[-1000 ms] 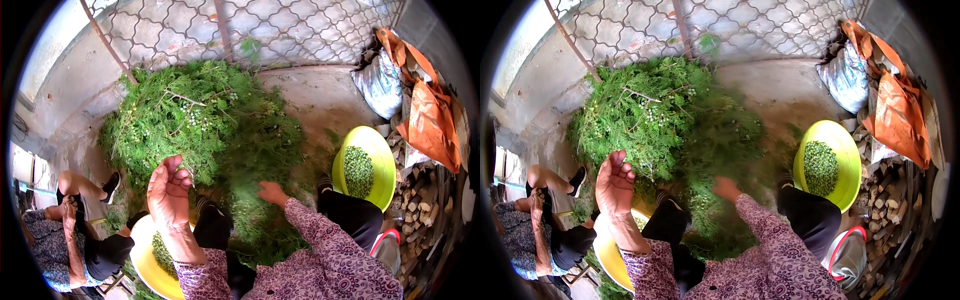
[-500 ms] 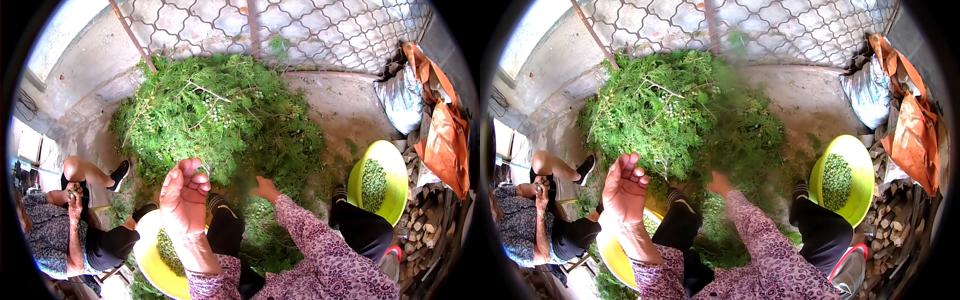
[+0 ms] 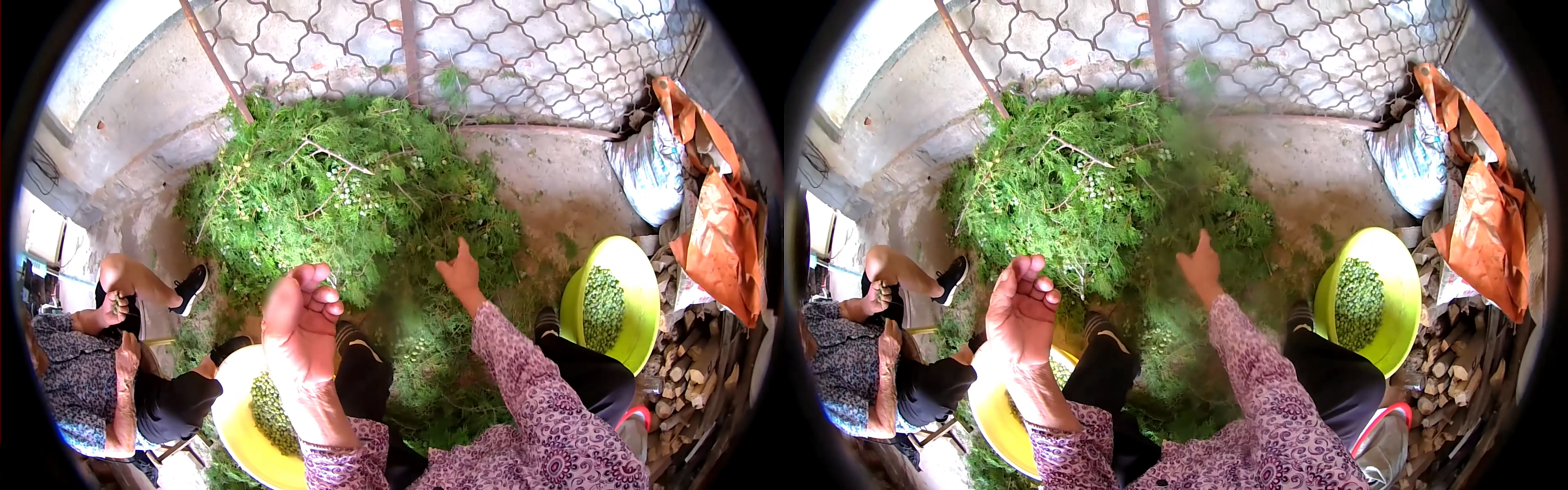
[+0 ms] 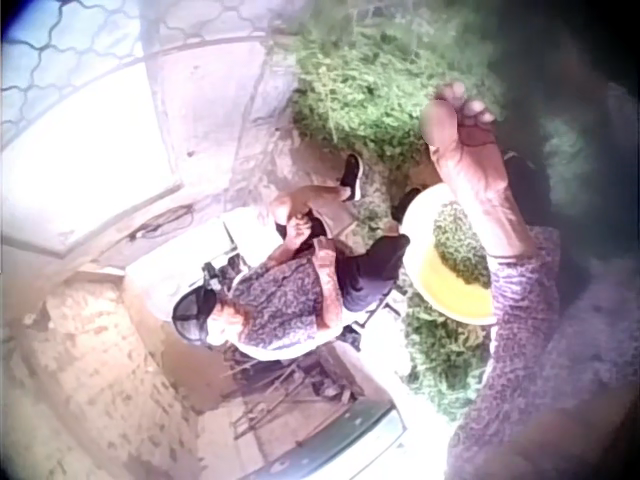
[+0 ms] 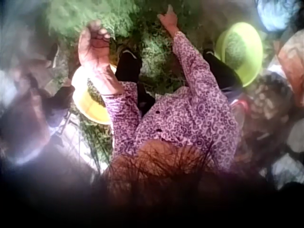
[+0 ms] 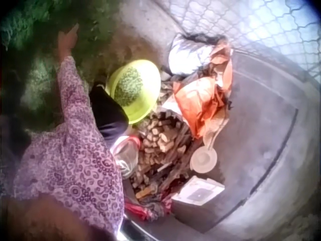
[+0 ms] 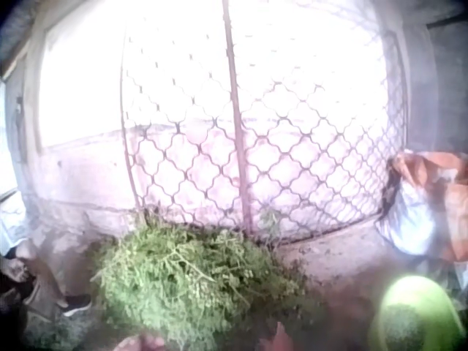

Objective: The person picks up cedar branches from a pile, plucks small green berries from the foliage, and drops them into a yellow basin while discarding the stripped stems.

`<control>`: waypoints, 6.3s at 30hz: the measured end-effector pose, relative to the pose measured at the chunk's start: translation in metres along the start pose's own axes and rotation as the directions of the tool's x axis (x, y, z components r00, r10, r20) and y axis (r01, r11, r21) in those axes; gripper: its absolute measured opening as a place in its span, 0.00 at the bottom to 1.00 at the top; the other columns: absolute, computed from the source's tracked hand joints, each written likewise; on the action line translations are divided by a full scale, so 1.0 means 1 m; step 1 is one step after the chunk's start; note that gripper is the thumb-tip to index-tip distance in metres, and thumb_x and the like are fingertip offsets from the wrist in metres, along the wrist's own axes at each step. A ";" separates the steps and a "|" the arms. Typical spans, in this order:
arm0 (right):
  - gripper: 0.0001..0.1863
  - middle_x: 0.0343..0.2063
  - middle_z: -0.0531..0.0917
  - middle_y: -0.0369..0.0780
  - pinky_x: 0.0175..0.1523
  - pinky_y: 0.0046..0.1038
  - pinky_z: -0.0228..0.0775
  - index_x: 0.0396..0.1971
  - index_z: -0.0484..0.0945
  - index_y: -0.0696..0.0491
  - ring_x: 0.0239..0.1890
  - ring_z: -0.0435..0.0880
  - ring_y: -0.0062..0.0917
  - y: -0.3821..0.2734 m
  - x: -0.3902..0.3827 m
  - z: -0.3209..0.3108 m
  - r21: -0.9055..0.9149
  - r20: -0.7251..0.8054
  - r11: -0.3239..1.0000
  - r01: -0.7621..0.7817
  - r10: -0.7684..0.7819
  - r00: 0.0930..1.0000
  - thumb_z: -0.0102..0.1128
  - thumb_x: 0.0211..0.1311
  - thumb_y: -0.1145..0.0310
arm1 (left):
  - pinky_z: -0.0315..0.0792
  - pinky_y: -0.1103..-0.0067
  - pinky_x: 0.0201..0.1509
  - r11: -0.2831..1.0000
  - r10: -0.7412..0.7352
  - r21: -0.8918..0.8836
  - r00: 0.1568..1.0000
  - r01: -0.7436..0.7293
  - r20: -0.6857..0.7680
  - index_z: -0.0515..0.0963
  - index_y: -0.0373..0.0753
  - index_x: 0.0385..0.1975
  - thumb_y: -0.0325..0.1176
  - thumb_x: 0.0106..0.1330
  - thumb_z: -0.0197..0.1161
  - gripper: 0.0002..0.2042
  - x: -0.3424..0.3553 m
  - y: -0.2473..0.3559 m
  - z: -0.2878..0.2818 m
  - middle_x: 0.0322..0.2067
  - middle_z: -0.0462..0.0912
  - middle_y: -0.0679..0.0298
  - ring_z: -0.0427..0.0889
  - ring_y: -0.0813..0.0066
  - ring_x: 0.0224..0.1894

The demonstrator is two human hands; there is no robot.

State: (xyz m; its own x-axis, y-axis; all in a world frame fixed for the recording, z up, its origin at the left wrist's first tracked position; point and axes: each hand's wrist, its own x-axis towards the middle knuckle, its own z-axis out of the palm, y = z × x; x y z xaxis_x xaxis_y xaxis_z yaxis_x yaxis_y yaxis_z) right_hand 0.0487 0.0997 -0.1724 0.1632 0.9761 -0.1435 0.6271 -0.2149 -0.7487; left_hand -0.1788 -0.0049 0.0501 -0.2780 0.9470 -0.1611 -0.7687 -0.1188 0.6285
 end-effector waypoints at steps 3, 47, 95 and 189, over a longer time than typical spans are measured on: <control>0.28 0.29 0.77 0.47 0.35 0.34 0.69 0.46 0.65 0.65 0.29 0.77 0.33 0.020 0.030 0.000 -0.138 0.052 0.978 -0.156 0.164 0.985 0.58 0.51 0.60 | 0.68 0.76 0.35 0.999 -0.014 0.043 0.998 0.011 0.066 0.72 0.35 0.39 0.36 0.60 0.53 0.12 0.003 -0.003 -0.003 0.37 0.78 0.59 0.74 0.72 0.32; 0.11 0.09 0.67 0.34 0.19 0.18 0.55 0.15 0.70 0.57 0.14 0.65 0.11 -0.056 -0.086 -0.240 0.041 -0.010 0.821 0.570 -0.570 0.821 0.57 0.51 0.69 | 0.66 0.77 0.46 0.819 -0.311 0.557 0.924 0.141 0.223 0.68 0.39 0.50 0.43 0.57 0.59 0.23 -0.026 -0.123 0.077 0.48 0.72 0.63 0.72 0.74 0.46; 0.18 0.33 0.77 0.32 0.38 0.17 0.65 0.46 0.72 0.58 0.32 0.72 0.13 -0.021 -0.068 -0.291 0.679 0.494 0.734 -0.030 -0.427 0.757 0.58 0.53 0.72 | 0.77 0.79 0.31 0.712 -0.694 0.367 0.681 0.599 0.235 0.69 0.33 0.44 0.35 0.60 0.55 0.15 -0.017 -0.174 0.099 0.36 0.78 0.58 0.79 0.72 0.30; 0.08 0.36 0.76 0.42 0.25 0.18 0.63 0.35 0.69 0.53 0.32 0.76 0.24 -0.029 -0.088 -0.258 0.898 0.414 0.256 -0.357 -0.223 0.882 0.46 0.59 0.67 | 0.74 0.69 0.40 0.913 -0.388 0.141 0.921 0.382 0.019 0.73 0.27 0.34 0.20 0.47 0.61 0.13 -0.011 -0.136 0.093 0.33 0.78 0.54 0.79 0.63 0.33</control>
State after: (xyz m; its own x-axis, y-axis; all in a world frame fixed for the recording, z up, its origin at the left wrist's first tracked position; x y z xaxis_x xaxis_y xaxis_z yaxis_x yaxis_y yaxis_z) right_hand 0.2129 0.0115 0.0288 -0.3117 0.9225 -0.2275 -0.5821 -0.3746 -0.7217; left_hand -0.0182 0.0289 0.0371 0.0531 0.9243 -0.3778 -0.7273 0.2951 0.6197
